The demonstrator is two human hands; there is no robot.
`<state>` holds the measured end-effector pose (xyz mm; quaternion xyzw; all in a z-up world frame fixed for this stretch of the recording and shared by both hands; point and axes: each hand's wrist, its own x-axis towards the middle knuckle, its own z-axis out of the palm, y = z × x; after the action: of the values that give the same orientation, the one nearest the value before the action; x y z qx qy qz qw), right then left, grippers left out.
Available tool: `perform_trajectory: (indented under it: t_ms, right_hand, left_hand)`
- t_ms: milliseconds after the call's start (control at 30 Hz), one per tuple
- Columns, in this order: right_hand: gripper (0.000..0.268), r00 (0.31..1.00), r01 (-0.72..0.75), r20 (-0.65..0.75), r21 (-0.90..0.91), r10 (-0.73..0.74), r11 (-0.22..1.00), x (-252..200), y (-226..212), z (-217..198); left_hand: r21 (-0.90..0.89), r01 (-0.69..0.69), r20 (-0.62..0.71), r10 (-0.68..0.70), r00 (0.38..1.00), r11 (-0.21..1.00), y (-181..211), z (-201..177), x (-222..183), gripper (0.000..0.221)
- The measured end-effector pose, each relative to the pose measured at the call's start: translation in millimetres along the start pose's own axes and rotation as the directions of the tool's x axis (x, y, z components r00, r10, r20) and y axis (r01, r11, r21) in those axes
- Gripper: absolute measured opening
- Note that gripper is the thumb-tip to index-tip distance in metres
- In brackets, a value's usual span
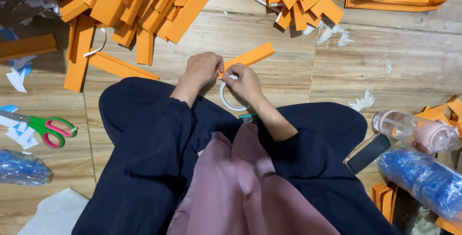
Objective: Applying double-sided tape to orange paper strips
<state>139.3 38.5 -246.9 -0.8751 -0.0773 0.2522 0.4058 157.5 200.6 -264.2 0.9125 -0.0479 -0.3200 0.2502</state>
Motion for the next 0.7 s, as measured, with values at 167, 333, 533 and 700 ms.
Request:
perform_trajectory:
  t_ms: [167,333,533,700]
  right_hand:
    - [0.010,0.999,-0.043,-0.003,-0.078,0.043,0.996,4.1,-2.6,0.2]
    - [0.009,0.998,-0.062,-0.013,-0.076,0.061,0.995,3.5,-8.1,1.2]
    - [0.009,0.997,-0.079,-0.015,-0.109,0.078,0.991,6.1,-7.9,1.1]
    - [0.011,0.997,-0.074,-0.030,-0.100,0.072,0.992,6.2,-7.6,1.4]
  left_hand:
    - [0.011,0.007,0.012,-0.008,1.000,1.000,4.6,-7.1,-1.2,0.008]
    - [0.015,0.014,0.015,-0.014,1.000,1.000,5.3,-8.6,-1.9,0.010]
    - [0.032,0.010,0.026,-0.011,1.000,0.999,6.2,-8.2,-1.9,0.008]
    - [0.036,0.010,0.034,-0.011,0.999,0.999,5.9,-7.8,1.0,0.010]
